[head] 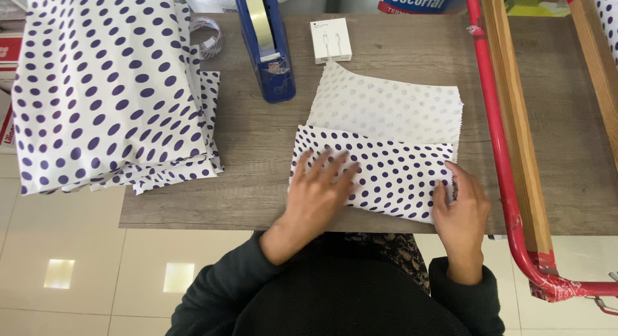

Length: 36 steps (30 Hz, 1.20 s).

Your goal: The person folds paper bags and applies tape to secure them, then stacks the finished bags together.

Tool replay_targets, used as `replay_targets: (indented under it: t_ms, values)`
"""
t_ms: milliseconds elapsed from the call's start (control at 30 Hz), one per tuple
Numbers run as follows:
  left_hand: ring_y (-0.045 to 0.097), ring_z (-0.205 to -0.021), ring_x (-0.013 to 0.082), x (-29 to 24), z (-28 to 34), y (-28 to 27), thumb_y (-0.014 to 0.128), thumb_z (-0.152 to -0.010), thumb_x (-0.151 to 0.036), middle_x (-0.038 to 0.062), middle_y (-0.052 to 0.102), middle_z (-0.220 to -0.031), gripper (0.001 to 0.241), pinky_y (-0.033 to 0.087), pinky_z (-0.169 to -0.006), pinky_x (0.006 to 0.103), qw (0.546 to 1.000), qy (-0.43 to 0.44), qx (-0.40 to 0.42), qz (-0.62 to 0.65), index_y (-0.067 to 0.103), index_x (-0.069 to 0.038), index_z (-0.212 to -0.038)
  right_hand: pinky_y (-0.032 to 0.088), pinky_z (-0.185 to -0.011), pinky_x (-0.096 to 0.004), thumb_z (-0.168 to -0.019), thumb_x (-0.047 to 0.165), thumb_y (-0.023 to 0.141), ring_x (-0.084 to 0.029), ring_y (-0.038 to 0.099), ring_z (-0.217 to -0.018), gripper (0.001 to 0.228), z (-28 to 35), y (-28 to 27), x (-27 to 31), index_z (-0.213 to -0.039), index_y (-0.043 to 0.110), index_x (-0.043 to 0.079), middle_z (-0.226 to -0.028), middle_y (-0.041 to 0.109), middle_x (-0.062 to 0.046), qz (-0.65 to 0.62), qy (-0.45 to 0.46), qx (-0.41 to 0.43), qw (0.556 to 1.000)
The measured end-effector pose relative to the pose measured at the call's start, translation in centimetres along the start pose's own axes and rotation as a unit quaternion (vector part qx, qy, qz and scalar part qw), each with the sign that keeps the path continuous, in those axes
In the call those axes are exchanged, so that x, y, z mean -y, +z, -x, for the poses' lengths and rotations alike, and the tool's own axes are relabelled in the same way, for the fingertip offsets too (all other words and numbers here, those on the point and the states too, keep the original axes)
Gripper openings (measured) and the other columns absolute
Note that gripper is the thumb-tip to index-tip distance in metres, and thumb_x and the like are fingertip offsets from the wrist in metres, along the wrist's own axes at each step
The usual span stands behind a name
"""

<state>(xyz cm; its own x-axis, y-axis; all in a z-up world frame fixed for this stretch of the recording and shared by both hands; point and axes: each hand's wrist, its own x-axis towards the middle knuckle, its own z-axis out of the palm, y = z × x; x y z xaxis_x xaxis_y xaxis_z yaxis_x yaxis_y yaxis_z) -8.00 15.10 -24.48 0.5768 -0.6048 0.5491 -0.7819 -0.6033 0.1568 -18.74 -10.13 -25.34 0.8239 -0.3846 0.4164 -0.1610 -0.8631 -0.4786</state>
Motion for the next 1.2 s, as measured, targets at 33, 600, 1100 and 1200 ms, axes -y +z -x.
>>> replay_targets:
  t_ms: [33, 600, 1100, 1200]
  values:
    - [0.071, -0.117, 0.0395, -0.3, 0.0, 0.2, 0.081, -0.092, -0.032, 0.018, 0.077, -0.117, 0.033, 0.048, -0.106, 0.0622, 1.000, 0.002, 0.002, 0.002, 0.079, -0.018, -0.121, 0.057, -0.085, -0.051, -0.097, -0.006, 0.072, -0.046, 0.072, -0.102, 0.038, 0.2, 0.3, -0.5, -0.135, 0.073, -0.003, -0.106, 0.071, -0.027, 0.001, 0.003, 0.000, 1.000]
    - [0.045, -0.144, 0.0538, 3.5, -6.9, -1.1, 0.042, -0.097, -0.080, 0.023, 0.049, -0.159, 0.087, 0.033, -0.115, 0.0698, 0.948, -0.012, 0.303, -0.094, 0.046, -0.022, -0.162, 0.055, -0.081, -0.056, -0.108, -0.003, 0.055, -0.048, 0.067, -0.103, 0.039, -2.1, 1.9, -2.7, -0.142, 0.067, 0.009, -0.110, 0.057, -0.017, 0.036, 0.006, 0.027, 0.999]
    - [0.035, -0.151, 0.0488, 4.2, -8.6, 2.2, 0.053, -0.094, -0.076, 0.014, 0.029, -0.171, 0.089, 0.023, -0.119, 0.0741, 0.918, 0.042, 0.389, -0.060, 0.036, -0.026, -0.165, 0.053, -0.090, -0.074, -0.103, 0.021, 0.066, -0.061, 0.066, -0.110, 0.055, -9.5, -4.5, 3.5, -0.157, 0.055, 0.014, -0.141, 0.052, -0.022, 0.178, 0.094, 0.190, 0.961]
    - [0.022, -0.155, 0.0482, 3.1, -8.2, 0.9, 0.049, -0.088, -0.089, 0.012, 0.008, -0.176, 0.105, 0.020, -0.120, 0.0754, 0.857, 0.005, 0.502, -0.121, 0.012, -0.032, -0.168, 0.062, -0.076, -0.064, -0.097, 0.029, 0.071, -0.043, 0.068, -0.112, 0.058, -11.1, -4.6, 3.8, -0.151, 0.058, 0.013, -0.138, 0.061, -0.014, 0.259, -0.049, 0.181, 0.947]
